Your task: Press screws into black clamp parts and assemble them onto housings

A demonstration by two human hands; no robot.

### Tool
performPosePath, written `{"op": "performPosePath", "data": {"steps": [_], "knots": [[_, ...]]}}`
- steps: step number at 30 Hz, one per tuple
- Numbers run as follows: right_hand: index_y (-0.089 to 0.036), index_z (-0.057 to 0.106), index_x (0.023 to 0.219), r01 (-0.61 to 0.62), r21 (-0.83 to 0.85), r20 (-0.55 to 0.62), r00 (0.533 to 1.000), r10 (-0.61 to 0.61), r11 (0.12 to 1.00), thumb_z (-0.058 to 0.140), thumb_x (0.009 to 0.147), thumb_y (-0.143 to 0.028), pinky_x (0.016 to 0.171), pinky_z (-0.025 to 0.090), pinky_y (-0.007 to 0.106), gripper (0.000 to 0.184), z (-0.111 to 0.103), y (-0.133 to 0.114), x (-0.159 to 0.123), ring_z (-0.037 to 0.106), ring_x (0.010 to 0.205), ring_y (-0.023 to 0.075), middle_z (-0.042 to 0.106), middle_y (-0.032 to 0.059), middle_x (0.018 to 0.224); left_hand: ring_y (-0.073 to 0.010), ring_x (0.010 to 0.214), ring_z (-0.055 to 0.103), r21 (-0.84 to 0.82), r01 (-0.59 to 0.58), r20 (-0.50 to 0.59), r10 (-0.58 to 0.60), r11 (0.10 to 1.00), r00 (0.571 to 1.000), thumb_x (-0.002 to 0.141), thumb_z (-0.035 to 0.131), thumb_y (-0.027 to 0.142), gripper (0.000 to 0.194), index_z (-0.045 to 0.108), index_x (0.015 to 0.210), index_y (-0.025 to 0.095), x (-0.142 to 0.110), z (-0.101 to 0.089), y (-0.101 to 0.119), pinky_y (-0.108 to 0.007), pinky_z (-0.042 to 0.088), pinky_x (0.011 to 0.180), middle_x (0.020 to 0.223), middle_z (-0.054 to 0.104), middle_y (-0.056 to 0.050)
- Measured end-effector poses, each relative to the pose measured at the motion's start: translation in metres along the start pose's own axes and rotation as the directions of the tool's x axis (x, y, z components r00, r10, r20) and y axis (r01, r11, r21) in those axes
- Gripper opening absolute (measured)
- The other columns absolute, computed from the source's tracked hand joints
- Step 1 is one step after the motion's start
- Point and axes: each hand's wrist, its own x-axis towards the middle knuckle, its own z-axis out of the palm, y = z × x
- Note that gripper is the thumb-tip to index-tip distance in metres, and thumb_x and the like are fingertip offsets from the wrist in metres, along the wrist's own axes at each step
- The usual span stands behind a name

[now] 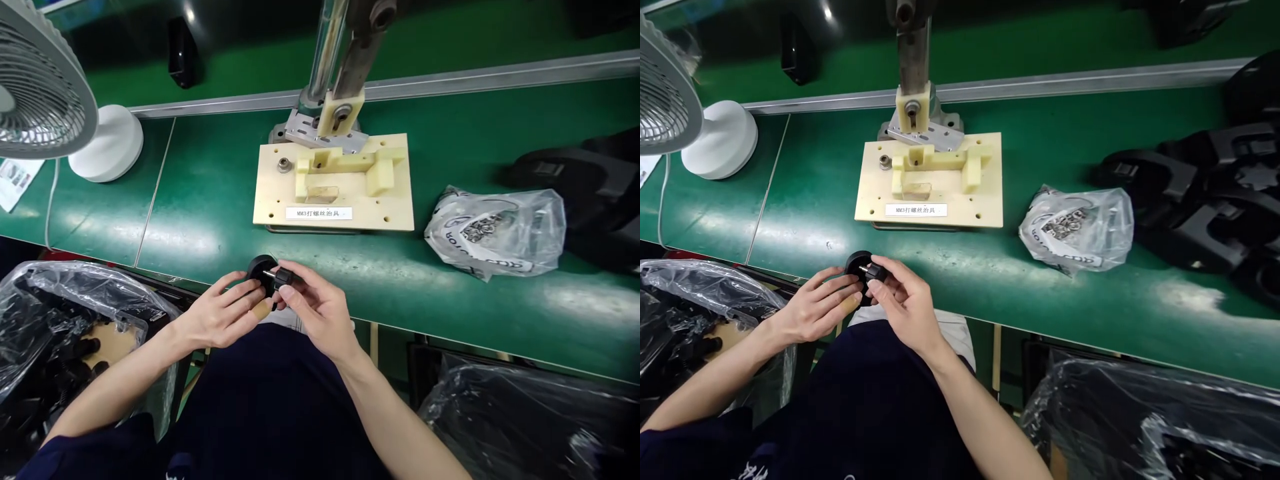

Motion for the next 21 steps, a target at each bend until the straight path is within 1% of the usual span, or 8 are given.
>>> {"op": "performPosePath", "data": {"steps": [5,8,10,12,14,16,19,21], "knots": [[-0.024,0.068,0.108,0.153,-0.192,-0.049,0.985,-0.166,0.969,0.066,0.086,-0.029,0.066,0.057,0.029,0.023,-0.002,0.002,-0.006,0.061,0.071,0.0126,0.063,0.0067,0.112,-0.0217,0.098,0.068,0.000,-0.012,-0.001,0.012,1.000,1.000,0.091,0.044,0.007,0.021,0.060,0.105,0.009,0.005,-0.002,0.002,-0.041,0.055,0.090,0.097,0.074,-0.014],[-0.024,0.065,0.111,0.196,-0.283,-0.085,0.970,-0.228,0.939,0.072,0.082,-0.030,0.067,0.056,0.028,0.031,-0.003,0.004,-0.005,0.061,0.076,0.0139,0.061,0.0071,0.112,-0.0218,0.096,0.069,0.000,-0.050,-0.017,0.050,0.999,0.999,0.090,0.045,0.008,0.022,0.061,0.104,0.009,0.007,-0.003,0.005,-0.041,0.056,0.087,0.093,0.074,-0.012],[-0.024,0.061,0.117,0.132,-0.262,-0.122,0.978,-0.169,0.956,0.077,0.077,-0.036,0.069,0.055,0.029,0.045,-0.005,0.005,-0.004,0.061,0.081,0.0156,0.060,0.0082,0.115,-0.0223,0.092,0.070,-0.030,-0.096,-0.047,0.094,0.995,0.994,0.089,0.047,0.009,0.019,0.062,0.101,0.010,0.009,-0.004,0.007,-0.041,0.057,0.084,0.091,0.075,-0.011],[-0.023,0.059,0.119,0.028,-0.158,-0.078,0.996,-0.041,0.987,0.078,0.074,-0.044,0.075,0.055,0.031,0.053,-0.006,0.006,-0.006,0.063,0.087,0.0181,0.062,0.0080,0.110,-0.0227,0.088,0.070,-0.075,-0.132,-0.080,0.126,0.988,0.989,0.087,0.049,0.010,0.017,0.062,0.098,0.011,0.011,-0.003,0.010,-0.041,0.058,0.080,0.089,0.075,-0.010],[-0.021,0.061,0.112,-0.069,-0.013,0.024,0.997,0.069,0.998,0.075,0.076,-0.051,0.080,0.055,0.033,0.049,-0.006,0.007,-0.010,0.064,0.088,0.0193,0.065,0.0059,0.098,-0.0228,0.086,0.071,-0.110,-0.142,-0.120,0.129,0.984,0.984,0.085,0.051,0.009,0.015,0.061,0.095,0.012,0.013,-0.001,0.014,-0.042,0.058,0.077,0.087,0.075,-0.010],[-0.021,0.063,0.106,-0.116,0.108,0.060,0.992,0.110,0.987,0.072,0.078,-0.054,0.083,0.055,0.033,0.044,-0.004,0.006,-0.017,0.066,0.088,0.0191,0.067,0.0041,0.092,-0.0221,0.086,0.071,-0.135,-0.135,-0.164,0.112,0.982,0.980,0.084,0.053,0.009,0.013,0.061,0.094,0.014,0.016,0.002,0.019,-0.041,0.059,0.076,0.085,0.074,-0.009],[-0.022,0.063,0.106,-0.057,0.134,-0.071,0.995,0.067,0.989,0.074,0.077,-0.052,0.078,0.056,0.030,0.043,-0.010,-0.002,-0.020,0.068,0.087,0.0186,0.070,0.0037,0.095,-0.0216,0.091,0.070,-0.155,-0.098,-0.256,0.056,0.983,0.965,0.085,0.054,0.011,0.008,0.058,0.091,0.016,0.022,0.006,0.025,-0.041,0.061,0.077,0.089,0.073,-0.009],[-0.023,0.062,0.108,0.058,0.003,-0.206,0.977,-0.057,0.998,0.074,0.078,-0.049,0.073,0.057,0.030,0.041,-0.023,-0.014,-0.010,0.068,0.083,0.0183,0.071,0.0037,0.095,-0.0224,0.098,0.068,-0.149,-0.053,-0.337,0.000,0.987,0.941,0.085,0.057,0.012,0.006,0.055,0.088,0.016,0.027,0.008,0.027,-0.043,0.062,0.079,0.093,0.072,-0.010]]}}
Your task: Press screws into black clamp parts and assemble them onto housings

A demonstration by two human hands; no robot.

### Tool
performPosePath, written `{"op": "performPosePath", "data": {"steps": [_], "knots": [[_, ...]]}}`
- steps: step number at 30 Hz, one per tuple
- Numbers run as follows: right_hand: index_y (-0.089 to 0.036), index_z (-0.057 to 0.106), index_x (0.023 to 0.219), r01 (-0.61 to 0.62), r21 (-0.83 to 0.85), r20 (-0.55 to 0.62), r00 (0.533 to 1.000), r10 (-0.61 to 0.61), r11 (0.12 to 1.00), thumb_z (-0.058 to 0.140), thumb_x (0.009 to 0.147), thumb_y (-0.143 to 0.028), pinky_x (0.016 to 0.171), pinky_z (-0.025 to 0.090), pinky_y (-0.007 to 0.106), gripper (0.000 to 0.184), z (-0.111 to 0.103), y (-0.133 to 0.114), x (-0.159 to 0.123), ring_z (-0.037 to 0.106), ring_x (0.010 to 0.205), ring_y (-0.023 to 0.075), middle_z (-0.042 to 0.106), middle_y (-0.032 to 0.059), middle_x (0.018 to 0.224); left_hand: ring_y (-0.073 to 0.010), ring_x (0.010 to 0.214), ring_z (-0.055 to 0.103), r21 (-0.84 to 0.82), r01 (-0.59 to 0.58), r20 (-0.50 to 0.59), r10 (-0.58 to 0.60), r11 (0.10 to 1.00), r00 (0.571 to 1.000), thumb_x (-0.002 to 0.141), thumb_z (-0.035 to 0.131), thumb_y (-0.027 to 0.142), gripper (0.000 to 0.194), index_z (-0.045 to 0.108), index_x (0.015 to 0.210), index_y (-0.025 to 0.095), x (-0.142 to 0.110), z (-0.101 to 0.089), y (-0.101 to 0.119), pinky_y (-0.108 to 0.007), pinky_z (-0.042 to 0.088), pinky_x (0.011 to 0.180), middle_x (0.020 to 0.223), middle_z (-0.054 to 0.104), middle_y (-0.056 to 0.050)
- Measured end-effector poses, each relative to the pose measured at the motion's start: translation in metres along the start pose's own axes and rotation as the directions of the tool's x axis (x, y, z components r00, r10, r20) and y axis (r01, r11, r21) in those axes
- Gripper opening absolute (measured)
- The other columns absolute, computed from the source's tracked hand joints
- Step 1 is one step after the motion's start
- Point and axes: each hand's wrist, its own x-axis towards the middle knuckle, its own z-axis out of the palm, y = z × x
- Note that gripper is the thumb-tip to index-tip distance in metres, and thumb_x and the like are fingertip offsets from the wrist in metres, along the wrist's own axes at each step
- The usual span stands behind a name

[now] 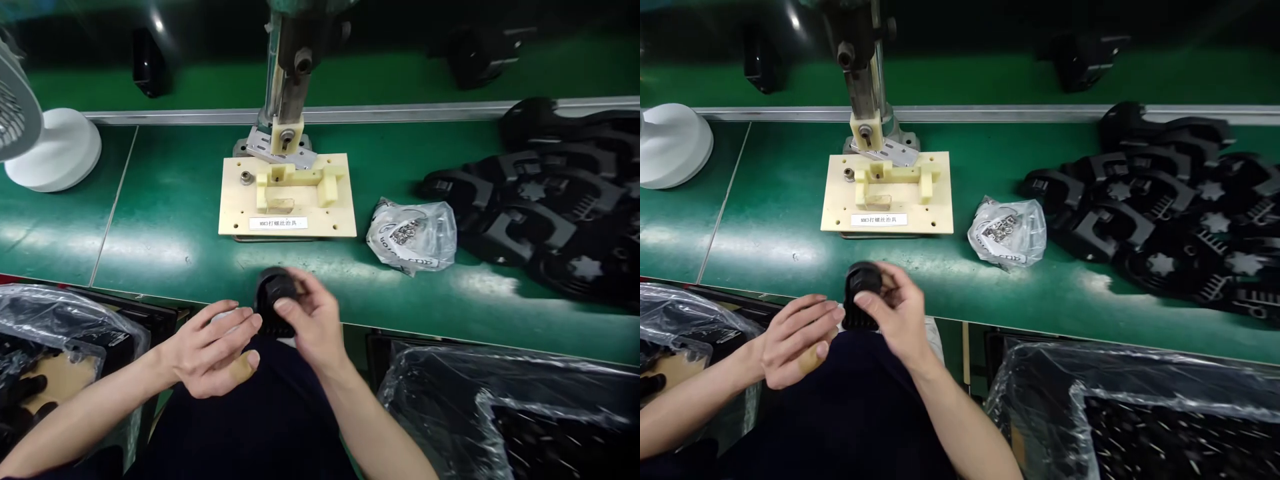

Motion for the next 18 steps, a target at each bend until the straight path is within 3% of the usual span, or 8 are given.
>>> {"op": "performPosePath", "data": {"steps": [2,3,5,7,10,13,15,18], "knots": [[-0.023,0.061,0.109,0.226,-0.233,-0.108,0.961,-0.256,0.946,0.074,0.079,-0.046,0.075,0.056,0.032,0.040,-0.015,-0.018,0.026,0.068,0.086,0.0197,0.070,0.0048,0.098,-0.0237,0.105,0.066,0.030,0.030,-0.067,-0.028,0.999,0.997,0.083,0.061,0.010,0.011,0.054,0.087,0.016,0.003,0.003,-0.001,-0.045,0.062,0.081,0.095,0.070,-0.011],[-0.023,0.061,0.111,0.343,-0.383,-0.103,0.907,-0.409,0.857,0.075,0.078,-0.044,0.080,0.055,0.035,0.041,-0.023,-0.028,0.042,0.067,0.091,0.0213,0.069,0.0058,0.102,-0.0245,0.106,0.065,0.038,0.037,-0.079,-0.034,0.999,0.996,0.082,0.062,0.009,0.012,0.054,0.087,0.016,0.004,0.004,-0.001,-0.045,0.063,0.080,0.096,0.069,-0.011],[-0.022,0.062,0.115,0.528,-0.635,0.079,0.771,-0.632,0.564,0.074,0.080,-0.041,0.091,0.051,0.041,0.042,-0.037,-0.045,0.078,0.062,0.103,0.0252,0.067,0.0078,0.110,-0.0261,0.106,0.065,0.025,0.037,-0.069,-0.036,0.999,0.997,0.082,0.061,0.007,0.011,0.055,0.088,0.014,0.005,0.008,-0.002,-0.045,0.063,0.079,0.096,0.068,-0.013],[-0.022,0.061,0.119,0.624,-0.729,0.356,0.696,-0.624,0.280,0.067,0.085,-0.038,0.097,0.046,0.047,0.037,-0.044,-0.057,0.111,0.058,0.110,0.0277,0.066,0.0084,0.115,-0.0272,0.104,0.066,-0.014,0.042,-0.042,-0.043,0.999,0.998,0.083,0.060,0.007,0.010,0.056,0.090,0.012,0.005,0.012,-0.001,-0.044,0.063,0.078,0.095,0.068,-0.014],[-0.024,0.059,0.125,0.686,-0.726,0.609,0.676,-0.414,0.052,0.056,0.092,-0.037,0.098,0.043,0.051,0.036,-0.044,-0.060,0.141,0.054,0.115,0.0297,0.062,0.0087,0.122,-0.0275,0.103,0.066,-0.064,0.071,-0.012,-0.072,0.995,0.997,0.083,0.059,0.006,0.010,0.058,0.092,0.011,0.000,0.017,0.003,-0.044,0.062,0.080,0.093,0.069,-0.014],[-0.024,0.055,0.132,0.654,-0.757,0.619,0.722,-0.310,0.010,0.049,0.095,-0.037,0.099,0.043,0.053,0.039,-0.039,-0.053,0.146,0.050,0.121,0.0318,0.057,0.0111,0.128,-0.0272,0.103,0.066,-0.074,0.111,0.034,-0.109,0.991,0.993,0.083,0.058,0.005,0.011,0.060,0.092,0.010,-0.011,0.017,0.005,-0.045,0.060,0.084,0.094,0.070,-0.014],[-0.021,0.054,0.133,0.618,-0.782,0.567,0.756,-0.328,0.072,0.044,0.097,-0.036,0.099,0.045,0.050,0.040,-0.039,-0.049,0.143,0.052,0.119,0.0304,0.057,0.0123,0.127,-0.0272,0.104,0.066,-0.066,0.137,0.072,-0.132,0.988,0.989,0.084,0.056,0.003,0.014,0.061,0.095,0.009,-0.019,0.016,0.004,-0.046,0.059,0.087,0.096,0.070,-0.016],[-0.020,0.059,0.127,0.618,-0.763,0.540,0.770,-0.339,0.189,0.042,0.098,-0.036,0.098,0.049,0.044,0.037,-0.043,-0.051,0.143,0.057,0.112,0.0264,0.062,0.0103,0.120,-0.0272,0.105,0.065,-0.057,0.170,0.103,-0.163,0.984,0.981,0.084,0.053,0.000,0.019,0.061,0.099,0.009,-0.030,0.014,0.001,-0.047,0.058,0.089,0.099,0.070,-0.017]]}}
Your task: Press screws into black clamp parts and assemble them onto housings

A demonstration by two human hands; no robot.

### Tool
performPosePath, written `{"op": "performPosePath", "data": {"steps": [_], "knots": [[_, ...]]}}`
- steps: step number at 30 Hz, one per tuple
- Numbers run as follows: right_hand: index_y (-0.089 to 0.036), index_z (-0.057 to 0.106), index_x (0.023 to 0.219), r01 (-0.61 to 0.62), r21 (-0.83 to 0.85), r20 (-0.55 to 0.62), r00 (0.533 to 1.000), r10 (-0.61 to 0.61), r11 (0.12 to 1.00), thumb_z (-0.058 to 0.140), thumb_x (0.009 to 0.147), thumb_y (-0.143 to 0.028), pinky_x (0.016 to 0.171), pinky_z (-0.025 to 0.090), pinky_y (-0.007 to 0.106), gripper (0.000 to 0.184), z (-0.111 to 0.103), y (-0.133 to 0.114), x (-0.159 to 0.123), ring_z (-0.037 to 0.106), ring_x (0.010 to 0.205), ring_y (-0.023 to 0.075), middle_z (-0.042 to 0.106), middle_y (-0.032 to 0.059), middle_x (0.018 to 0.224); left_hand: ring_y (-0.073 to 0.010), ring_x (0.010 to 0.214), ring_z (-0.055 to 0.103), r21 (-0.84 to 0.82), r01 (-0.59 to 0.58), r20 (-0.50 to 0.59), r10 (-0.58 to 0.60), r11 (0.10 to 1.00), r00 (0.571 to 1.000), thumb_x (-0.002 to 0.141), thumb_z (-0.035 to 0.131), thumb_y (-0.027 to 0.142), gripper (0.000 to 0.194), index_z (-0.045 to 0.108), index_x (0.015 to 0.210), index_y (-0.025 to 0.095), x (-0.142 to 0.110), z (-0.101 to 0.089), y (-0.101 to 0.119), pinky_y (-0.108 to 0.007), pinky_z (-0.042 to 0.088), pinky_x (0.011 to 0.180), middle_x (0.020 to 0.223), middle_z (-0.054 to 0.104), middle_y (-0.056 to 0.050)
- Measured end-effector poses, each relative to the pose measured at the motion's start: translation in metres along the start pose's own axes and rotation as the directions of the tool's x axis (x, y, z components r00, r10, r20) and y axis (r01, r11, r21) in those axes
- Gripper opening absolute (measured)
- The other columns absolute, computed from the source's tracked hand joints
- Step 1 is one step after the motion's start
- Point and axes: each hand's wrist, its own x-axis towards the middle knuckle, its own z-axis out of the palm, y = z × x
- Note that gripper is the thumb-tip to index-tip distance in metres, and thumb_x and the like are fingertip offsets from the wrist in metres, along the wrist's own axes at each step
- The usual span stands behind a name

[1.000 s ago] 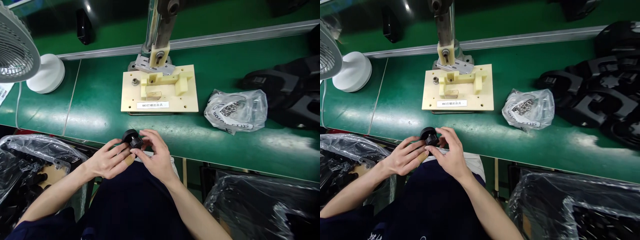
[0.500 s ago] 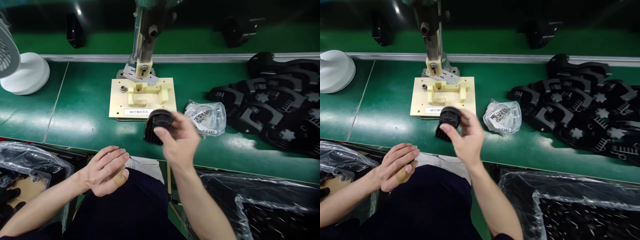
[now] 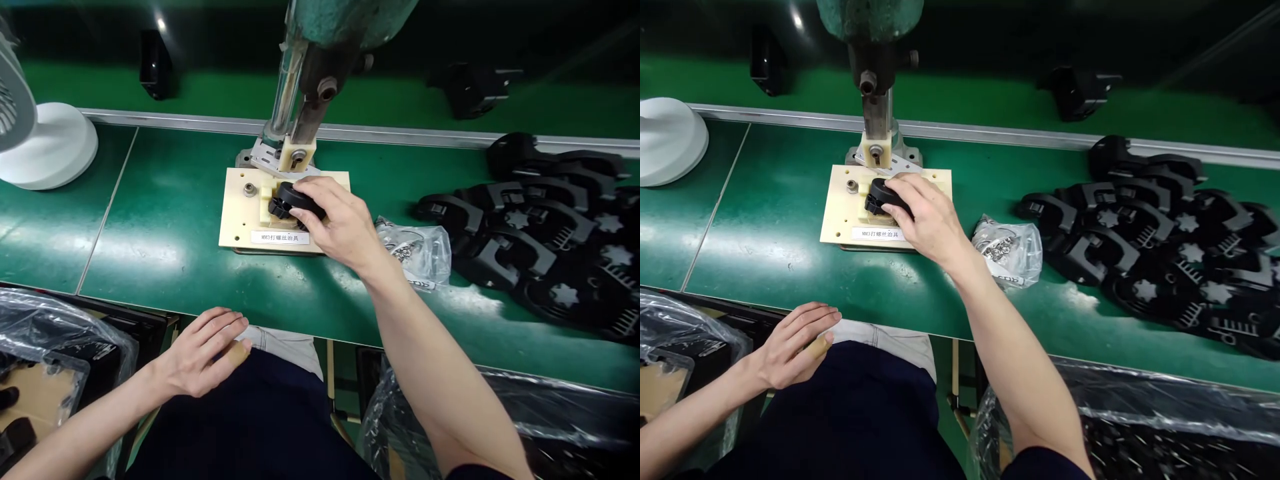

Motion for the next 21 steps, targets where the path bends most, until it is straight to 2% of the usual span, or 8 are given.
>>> {"op": "performPosePath", "data": {"steps": [2,6,10,13,16,18,21], "knots": [[-0.021,0.063,0.121,0.007,0.006,0.047,0.999,-0.007,1.000,0.044,0.098,-0.037,0.097,0.049,0.044,0.034,-0.005,0.004,0.005,0.059,0.109,0.0262,0.064,0.0085,0.117,-0.0273,0.107,0.065,-0.002,0.004,0.008,-0.004,1.000,1.000,0.083,0.053,-0.001,0.020,0.061,0.099,0.009,-0.003,0.000,-0.002,-0.046,0.057,0.089,0.100,0.070,-0.017],[-0.018,0.068,0.111,-0.026,-0.123,0.150,0.988,0.045,0.992,0.044,0.097,-0.035,0.084,0.052,0.043,0.033,-0.014,0.008,0.020,0.061,0.100,0.0274,0.064,0.0097,0.109,-0.0276,0.106,0.064,-0.006,-0.015,0.008,0.015,1.000,1.000,0.083,0.052,-0.002,0.024,0.061,0.103,0.007,0.000,0.004,-0.002,-0.046,0.057,0.089,0.101,0.069,-0.017],[-0.013,0.067,0.111,-0.031,-0.217,0.214,0.974,0.078,0.976,0.041,0.098,-0.034,0.084,0.051,0.047,0.036,-0.018,0.002,0.024,0.061,0.100,0.0303,0.064,0.0128,0.106,-0.0264,0.103,0.065,0.024,-0.010,-0.076,0.012,1.000,0.997,0.079,0.055,-0.004,0.028,0.060,0.105,0.006,0.020,0.007,-0.018,-0.043,0.057,0.087,0.101,0.068,-0.017],[-0.014,0.060,0.122,-0.060,-0.123,0.109,0.991,0.073,0.991,0.040,0.099,-0.037,0.091,0.050,0.048,0.039,-0.021,-0.004,0.012,0.060,0.107,0.0295,0.063,0.0132,0.116,-0.0251,0.101,0.065,0.034,0.075,-0.194,-0.067,0.997,0.979,0.079,0.057,-0.001,0.034,0.058,0.111,0.009,0.047,0.006,-0.045,-0.040,0.057,0.085,0.100,0.068,-0.015],[-0.015,0.060,0.122,-0.121,-0.023,-0.021,0.992,0.121,0.992,0.047,0.095,-0.045,0.094,0.050,0.045,0.042,-0.020,-0.008,-0.006,0.060,0.109,0.0282,0.063,0.0119,0.118,-0.0248,0.102,0.064,0.013,0.210,-0.266,-0.199,0.978,0.943,0.085,0.058,0.011,0.033,0.055,0.118,0.015,0.081,0.007,-0.076,-0.042,0.055,0.087,0.105,0.068,-0.013],[-0.017,0.060,0.121,-0.129,-0.010,-0.016,0.992,0.128,0.992,0.052,0.092,-0.047,0.096,0.049,0.045,0.043,-0.018,-0.008,-0.016,0.059,0.112,0.0291,0.063,0.0119,0.121,-0.0255,0.106,0.063,-0.023,0.255,-0.250,-0.252,0.967,0.935,0.087,0.059,0.023,0.034,0.054,0.119,0.016,0.103,0.010,-0.094,-0.044,0.053,0.092,0.111,0.067,-0.013],[-0.018,0.060,0.123,-0.122,-0.020,-0.011,0.993,0.121,0.992,0.054,0.091,-0.041,0.098,0.048,0.044,0.040,-0.015,-0.005,-0.021,0.058,0.115,0.0290,0.062,0.0119,0.124,-0.0264,0.114,0.061,-0.141,0.278,-0.147,-0.298,0.950,0.943,0.086,0.061,0.037,0.045,0.049,0.124,0.016,0.127,0.019,-0.113,-0.045,0.050,0.099,0.119,0.066,-0.013]]}}
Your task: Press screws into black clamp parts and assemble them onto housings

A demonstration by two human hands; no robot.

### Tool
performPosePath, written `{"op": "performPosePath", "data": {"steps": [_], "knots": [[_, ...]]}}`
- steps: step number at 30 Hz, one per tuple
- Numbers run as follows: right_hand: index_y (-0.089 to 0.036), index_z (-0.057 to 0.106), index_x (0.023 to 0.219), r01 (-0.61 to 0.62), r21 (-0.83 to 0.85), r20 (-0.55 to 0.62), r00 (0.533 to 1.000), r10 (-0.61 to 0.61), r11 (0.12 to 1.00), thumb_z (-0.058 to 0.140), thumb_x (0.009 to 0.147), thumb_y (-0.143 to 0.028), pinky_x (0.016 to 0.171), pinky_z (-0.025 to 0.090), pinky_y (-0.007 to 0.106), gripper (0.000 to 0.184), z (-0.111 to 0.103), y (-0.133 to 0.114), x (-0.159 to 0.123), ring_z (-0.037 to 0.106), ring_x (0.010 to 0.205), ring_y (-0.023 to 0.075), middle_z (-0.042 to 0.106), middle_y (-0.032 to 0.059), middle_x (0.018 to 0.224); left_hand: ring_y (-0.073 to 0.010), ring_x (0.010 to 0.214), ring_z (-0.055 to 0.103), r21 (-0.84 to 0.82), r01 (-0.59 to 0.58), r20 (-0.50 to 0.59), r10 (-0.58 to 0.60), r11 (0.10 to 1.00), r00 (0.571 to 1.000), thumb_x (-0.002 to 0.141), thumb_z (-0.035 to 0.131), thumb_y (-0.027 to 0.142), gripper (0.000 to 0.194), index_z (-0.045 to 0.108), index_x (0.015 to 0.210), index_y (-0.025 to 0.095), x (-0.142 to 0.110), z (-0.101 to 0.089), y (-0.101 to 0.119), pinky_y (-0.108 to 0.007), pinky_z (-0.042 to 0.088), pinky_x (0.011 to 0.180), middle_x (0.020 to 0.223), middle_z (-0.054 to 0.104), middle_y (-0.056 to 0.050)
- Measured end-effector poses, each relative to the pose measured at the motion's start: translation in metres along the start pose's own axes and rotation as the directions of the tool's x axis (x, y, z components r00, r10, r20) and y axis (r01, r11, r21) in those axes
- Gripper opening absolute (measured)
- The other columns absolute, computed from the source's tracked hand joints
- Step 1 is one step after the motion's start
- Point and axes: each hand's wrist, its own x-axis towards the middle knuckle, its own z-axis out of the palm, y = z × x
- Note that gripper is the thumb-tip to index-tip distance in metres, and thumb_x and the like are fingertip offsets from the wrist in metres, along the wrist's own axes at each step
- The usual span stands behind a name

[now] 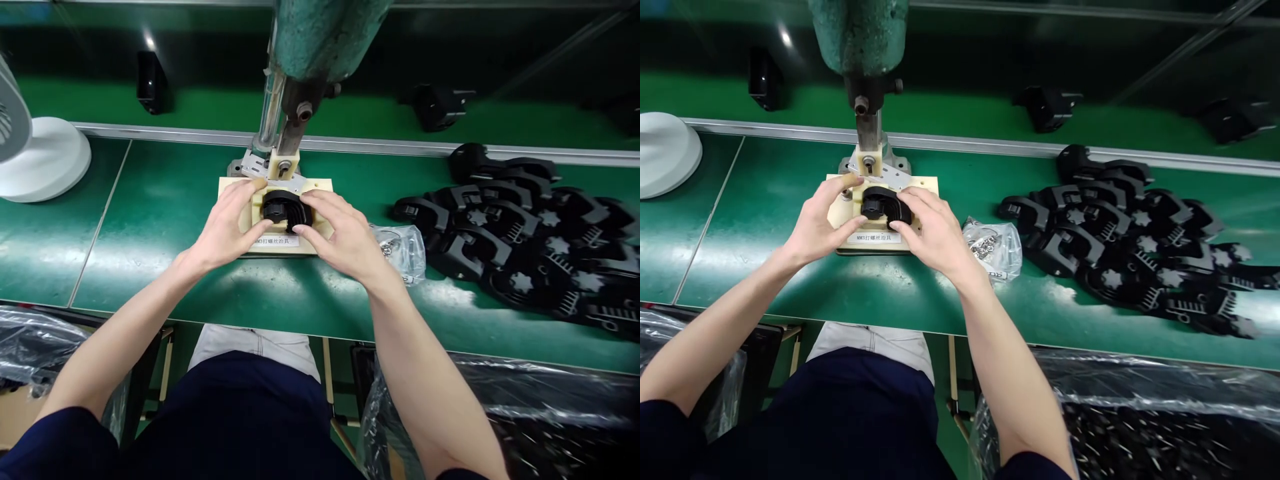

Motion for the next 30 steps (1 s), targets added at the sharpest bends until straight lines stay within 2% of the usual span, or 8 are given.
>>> {"op": "performPosePath", "data": {"steps": [6,11,16,22,24,26,28,30], "knots": [[-0.018,0.058,0.125,0.027,-0.072,0.025,0.999,-0.025,0.997,0.056,0.090,-0.038,0.101,0.044,0.049,0.040,0.001,0.005,0.009,0.055,0.118,0.0311,0.060,0.0129,0.127,-0.0265,0.116,0.061,-0.094,0.128,0.031,-0.125,0.987,0.992,0.086,0.059,0.042,0.048,0.046,0.126,0.020,0.010,0.017,-0.009,-0.048,0.047,0.102,0.115,0.068,-0.010],[-0.017,0.056,0.126,0.047,-0.035,0.032,0.998,-0.046,0.998,0.063,0.086,-0.040,0.111,0.033,0.053,0.047,0.006,0.009,0.016,0.057,0.116,0.0300,0.063,0.0113,0.122,-0.0260,0.118,0.059,-0.024,0.124,-0.009,-0.125,0.992,0.992,0.086,0.057,0.039,0.034,0.054,0.114,0.020,0.005,0.018,-0.006,-0.046,0.047,0.102,0.123,0.063,-0.011],[-0.018,0.060,0.122,0.091,-0.056,0.084,0.993,-0.086,0.994,0.066,0.085,-0.033,0.111,0.032,0.053,0.040,0.002,0.007,0.019,0.055,0.119,0.0285,0.063,0.0092,0.121,-0.0259,0.118,0.058,0.017,0.123,-0.048,-0.122,0.992,0.991,0.086,0.058,0.040,0.044,0.049,0.123,0.019,-0.002,0.019,-0.002,-0.045,0.046,0.103,0.123,0.063,-0.012],[-0.014,0.048,0.136,0.086,-0.185,0.154,0.986,-0.057,0.979,0.063,0.087,-0.024,0.113,0.031,0.053,0.053,0.003,-0.013,0.001,0.042,0.133,0.0295,0.051,0.0148,0.140,-0.0243,0.114,0.059,0.022,0.141,-0.100,-0.138,0.990,0.985,0.084,0.059,0.035,0.034,0.058,0.115,0.020,-0.005,0.024,0.010,-0.041,0.046,0.103,0.116,0.065,-0.008],[-0.015,0.052,0.133,0.076,-0.217,0.061,0.996,-0.064,0.973,0.060,0.089,-0.026,0.113,0.032,0.052,0.046,-0.001,-0.019,-0.019,0.041,0.134,0.0284,0.049,0.0148,0.142,-0.0241,0.114,0.059,0.025,0.157,-0.124,-0.153,0.987,0.980,0.084,0.059,0.031,0.037,0.057,0.119,0.020,-0.012,0.021,0.014,-0.040,0.048,0.101,0.117,0.065,-0.008],[-0.016,0.060,0.122,0.008,-0.236,-0.132,0.990,-0.040,0.972,0.055,0.092,-0.027,0.109,0.038,0.048,0.032,-0.013,-0.018,-0.045,0.050,0.127,0.0261,0.057,0.0129,0.133,-0.0248,0.114,0.059,0.045,0.179,-0.169,-0.169,0.983,0.971,0.084,0.059,0.026,0.042,0.055,0.125,0.020,-0.026,0.015,0.018,-0.041,0.049,0.100,0.118,0.064,-0.010],[-0.019,0.066,0.108,-0.141,-0.241,-0.326,0.944,0.056,0.960,0.051,0.093,-0.026,0.099,0.046,0.045,0.023,-0.028,-0.008,-0.071,0.061,0.110,0.0242,0.067,0.0099,0.115,-0.0257,0.111,0.061,0.088,0.185,-0.225,-0.162,0.979,0.961,0.083,0.061,0.022,0.044,0.055,0.126,0.019,-0.046,0.008,0.023,-0.041,0.051,0.096,0.116,0.065,-0.011],[-0.019,0.069,0.097,-0.309,-0.230,-0.359,0.908,0.215,0.923,0.050,0.092,-0.024,0.087,0.051,0.042,0.020,-0.043,0.009,-0.090,0.066,0.094,0.0236,0.071,0.0080,0.098,-0.0255,0.107,0.062,0.125,0.175,-0.270,-0.137,0.977,0.953,0.082,0.061,0.016,0.044,0.057,0.125,0.019,-0.070,0.003,0.029,-0.040,0.052,0.092,0.112,0.066,-0.011]]}}
